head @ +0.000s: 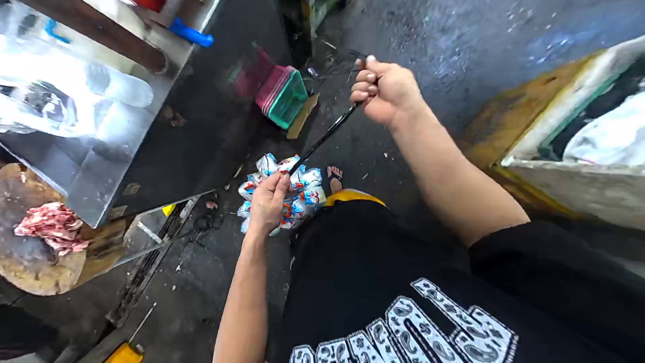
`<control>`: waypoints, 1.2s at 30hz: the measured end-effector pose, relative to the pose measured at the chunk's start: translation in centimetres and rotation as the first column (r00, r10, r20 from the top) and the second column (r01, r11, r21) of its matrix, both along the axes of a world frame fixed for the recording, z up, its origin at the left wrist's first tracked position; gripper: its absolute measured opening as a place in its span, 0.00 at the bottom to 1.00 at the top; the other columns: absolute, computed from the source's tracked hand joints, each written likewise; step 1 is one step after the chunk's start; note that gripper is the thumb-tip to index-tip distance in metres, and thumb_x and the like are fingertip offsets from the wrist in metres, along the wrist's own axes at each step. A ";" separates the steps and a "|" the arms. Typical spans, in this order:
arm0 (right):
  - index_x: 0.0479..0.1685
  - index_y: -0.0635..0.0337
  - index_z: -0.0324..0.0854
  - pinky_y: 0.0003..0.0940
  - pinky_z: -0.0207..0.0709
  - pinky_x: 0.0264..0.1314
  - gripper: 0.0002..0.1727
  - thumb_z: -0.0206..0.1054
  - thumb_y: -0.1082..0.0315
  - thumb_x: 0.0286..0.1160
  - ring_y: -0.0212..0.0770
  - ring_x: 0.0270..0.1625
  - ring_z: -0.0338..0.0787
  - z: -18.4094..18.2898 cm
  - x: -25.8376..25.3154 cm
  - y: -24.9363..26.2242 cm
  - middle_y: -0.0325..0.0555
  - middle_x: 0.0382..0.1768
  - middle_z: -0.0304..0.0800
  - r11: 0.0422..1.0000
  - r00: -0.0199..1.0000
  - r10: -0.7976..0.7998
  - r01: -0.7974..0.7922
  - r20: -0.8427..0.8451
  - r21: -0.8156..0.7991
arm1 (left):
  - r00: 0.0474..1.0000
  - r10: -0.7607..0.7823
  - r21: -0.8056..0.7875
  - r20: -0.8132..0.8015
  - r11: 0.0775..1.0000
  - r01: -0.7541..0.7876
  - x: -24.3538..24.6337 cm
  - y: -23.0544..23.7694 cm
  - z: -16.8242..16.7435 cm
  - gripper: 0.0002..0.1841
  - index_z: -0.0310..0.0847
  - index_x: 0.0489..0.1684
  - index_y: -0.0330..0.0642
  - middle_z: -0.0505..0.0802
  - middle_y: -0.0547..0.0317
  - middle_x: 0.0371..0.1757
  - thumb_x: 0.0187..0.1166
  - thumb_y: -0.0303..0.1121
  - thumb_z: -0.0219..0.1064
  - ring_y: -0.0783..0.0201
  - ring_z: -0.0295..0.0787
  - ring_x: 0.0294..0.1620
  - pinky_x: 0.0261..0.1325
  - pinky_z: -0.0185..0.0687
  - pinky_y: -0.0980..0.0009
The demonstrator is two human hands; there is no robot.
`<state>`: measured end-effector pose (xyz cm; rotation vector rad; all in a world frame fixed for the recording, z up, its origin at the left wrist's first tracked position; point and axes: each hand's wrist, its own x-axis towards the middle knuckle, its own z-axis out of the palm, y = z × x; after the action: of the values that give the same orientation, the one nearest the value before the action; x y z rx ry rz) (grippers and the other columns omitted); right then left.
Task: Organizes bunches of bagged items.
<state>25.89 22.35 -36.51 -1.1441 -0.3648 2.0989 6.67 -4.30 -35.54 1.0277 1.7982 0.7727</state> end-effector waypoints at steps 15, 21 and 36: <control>0.91 0.70 0.48 0.41 0.78 0.77 0.49 0.67 0.49 0.77 0.53 0.80 0.77 -9.9 18.9 0.6 0.67 0.83 0.66 0.720 0.227 -0.121 -0.650 0.966 0.243 | 0.997 -0.071 -0.358 -0.011 0.931 0.063 2.8 -3.2 -2.1 0.18 0.85 0.33 0.45 0.83 0.66 0.22 0.92 0.41 0.55 0.70 0.74 0.21 0.28 0.72 0.67; 0.78 0.54 0.78 0.54 0.77 0.78 0.42 0.87 0.55 0.58 0.48 0.70 0.87 -3.7 0.1 -12.9 0.49 0.65 0.90 -0.145 0.436 0.537 -0.796 0.722 0.588 | 0.986 -0.162 -0.362 -0.042 0.922 0.136 2.7 -3.1 -2.0 0.17 0.85 0.31 0.44 0.84 0.65 0.23 0.91 0.39 0.55 0.69 0.79 0.25 0.33 0.77 0.64; 0.47 0.58 0.84 0.59 0.82 0.47 0.18 0.53 0.56 0.94 0.53 0.40 0.91 -0.4 -2.6 -15.1 0.49 0.30 0.88 -0.557 -0.172 0.403 -0.825 0.899 0.092 | 0.986 -0.117 -0.114 0.118 0.985 0.130 -5.8 -14.3 -5.6 0.19 0.88 0.36 0.45 0.88 0.71 0.28 0.90 0.41 0.53 0.80 0.82 0.30 0.39 0.79 0.74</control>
<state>23.26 7.20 -36.88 -0.3181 -3.2631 1.6555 0.85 -18.56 -41.14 0.9871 1.6491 0.6249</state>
